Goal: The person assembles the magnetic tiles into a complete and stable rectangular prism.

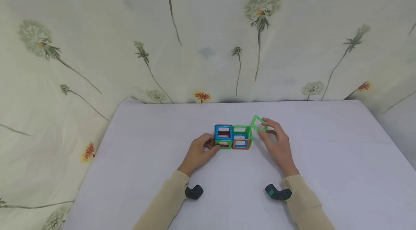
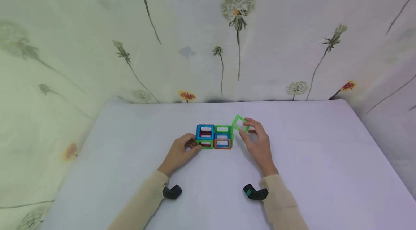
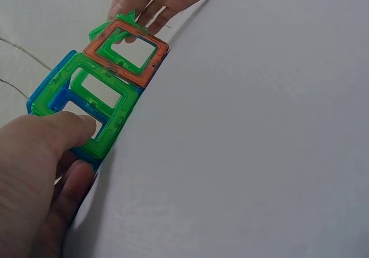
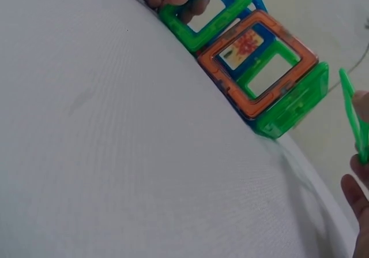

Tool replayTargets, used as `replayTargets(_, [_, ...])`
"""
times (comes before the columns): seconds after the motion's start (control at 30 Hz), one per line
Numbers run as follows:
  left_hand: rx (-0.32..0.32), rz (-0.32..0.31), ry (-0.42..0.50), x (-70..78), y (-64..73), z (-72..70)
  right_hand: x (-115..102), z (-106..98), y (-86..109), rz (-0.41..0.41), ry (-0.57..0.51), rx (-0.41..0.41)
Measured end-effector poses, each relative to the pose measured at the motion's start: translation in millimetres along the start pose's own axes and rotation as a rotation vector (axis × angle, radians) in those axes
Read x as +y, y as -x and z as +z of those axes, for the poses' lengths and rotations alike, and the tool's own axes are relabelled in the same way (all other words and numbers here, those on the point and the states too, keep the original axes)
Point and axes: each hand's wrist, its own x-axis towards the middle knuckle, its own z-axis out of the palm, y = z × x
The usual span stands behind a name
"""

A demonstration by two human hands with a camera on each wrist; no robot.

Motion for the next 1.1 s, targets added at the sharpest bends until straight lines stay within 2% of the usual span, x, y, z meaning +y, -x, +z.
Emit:
replayTargets(0.17, [-0.003,-0.026,-0.013,0.3,-0.1,-0.3,-4.6,1.2,-0.6,-0.03,0.001,-0.008])
replayTargets(0.27, [-0.003,-0.018,-0.007,0.2,0.1,-0.7,-17.8,0.6,-1.8,-0.051,-0.015,-0.019])
replayTargets(0.4, [-0.001,0.006,0.009,0.1,-0.1,-1.3,-38.7,-0.5,-2.7,-0.041,-0.056,-0.058])
replayTargets(0.53, [-0.002,0.013,0.013,-0.2,-0.3,-1.5,-47.0,0.2,-2.4,-0.032,-0.046,-0.099])
replayTargets(0.83, [0.001,0.025,0.012,0.6,-1.8,-0.4,-27.5,5.9,-1.9,-0.071,0.006,-0.142])
replayTargets(1.1, [-0.001,-0.012,-0.001,0.4,-0.9,-0.2,-25.2,11.0,-2.8,-0.241,0.035,-0.197])
